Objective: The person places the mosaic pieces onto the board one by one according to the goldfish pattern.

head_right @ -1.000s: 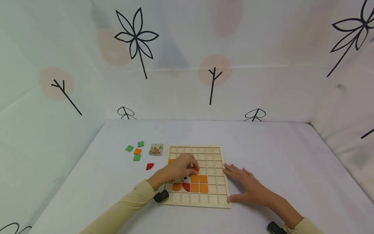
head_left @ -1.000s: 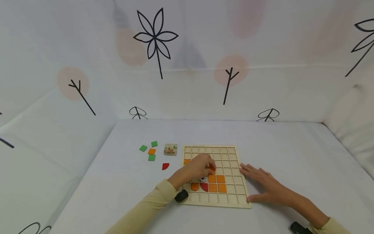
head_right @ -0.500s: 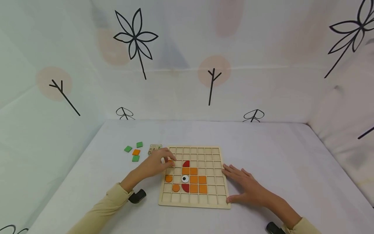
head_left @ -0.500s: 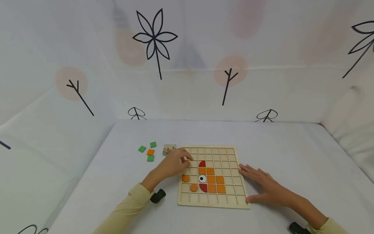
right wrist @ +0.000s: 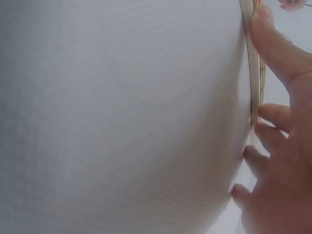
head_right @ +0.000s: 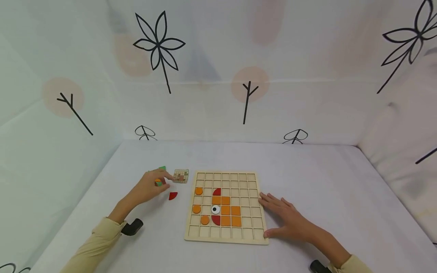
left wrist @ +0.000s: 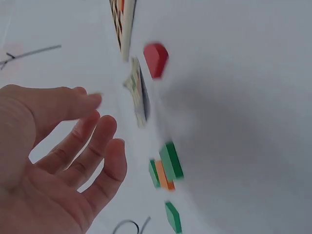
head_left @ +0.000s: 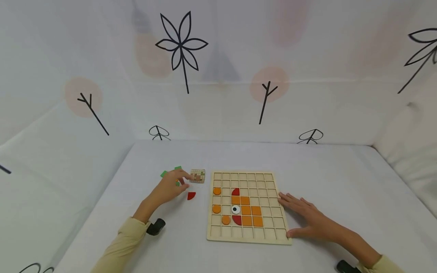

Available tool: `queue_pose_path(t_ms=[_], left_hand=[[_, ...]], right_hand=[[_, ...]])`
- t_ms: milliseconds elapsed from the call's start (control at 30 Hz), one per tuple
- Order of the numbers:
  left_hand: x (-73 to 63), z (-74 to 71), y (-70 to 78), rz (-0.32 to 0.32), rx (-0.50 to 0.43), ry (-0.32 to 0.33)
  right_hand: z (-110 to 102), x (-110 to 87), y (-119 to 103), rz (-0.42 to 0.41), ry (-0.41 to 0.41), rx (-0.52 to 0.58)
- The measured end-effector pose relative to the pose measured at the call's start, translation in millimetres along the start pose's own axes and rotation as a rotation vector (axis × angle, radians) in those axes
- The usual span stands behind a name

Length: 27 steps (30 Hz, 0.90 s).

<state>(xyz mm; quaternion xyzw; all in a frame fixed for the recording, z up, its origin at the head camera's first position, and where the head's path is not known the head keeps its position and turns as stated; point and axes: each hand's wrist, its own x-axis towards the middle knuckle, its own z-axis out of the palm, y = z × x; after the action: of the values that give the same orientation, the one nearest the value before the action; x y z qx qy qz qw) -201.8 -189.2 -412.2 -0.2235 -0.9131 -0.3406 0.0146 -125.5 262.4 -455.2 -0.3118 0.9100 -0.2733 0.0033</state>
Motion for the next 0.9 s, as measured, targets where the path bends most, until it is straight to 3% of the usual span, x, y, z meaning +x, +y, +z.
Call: queue_pose_path(t_ms=[133, 400, 633, 900], left_hand=[[-2.9, -11.4, -17.0, -0.048, 0.012, 0.004], [-0.6, -24.9, -43.4, -0.169, 0.035, -0.073], [10.4, -27.2, -60.9, -0.147, 0.059, -0.132], [16.3, -27.2, -62.3, -0.178, 0.082, -0.132]], right_hand=[[0.6, -0.9, 1.1, -0.011, 0.007, -0.002], [-0.2, -0.2, -1.0, -0.016, 0.003, -0.009], [-0.2, 0.0, -3.6, -0.008, -0.008, -0.004], [-0.9, 0.6, -3.6, 0.013, -0.016, -0.002]])
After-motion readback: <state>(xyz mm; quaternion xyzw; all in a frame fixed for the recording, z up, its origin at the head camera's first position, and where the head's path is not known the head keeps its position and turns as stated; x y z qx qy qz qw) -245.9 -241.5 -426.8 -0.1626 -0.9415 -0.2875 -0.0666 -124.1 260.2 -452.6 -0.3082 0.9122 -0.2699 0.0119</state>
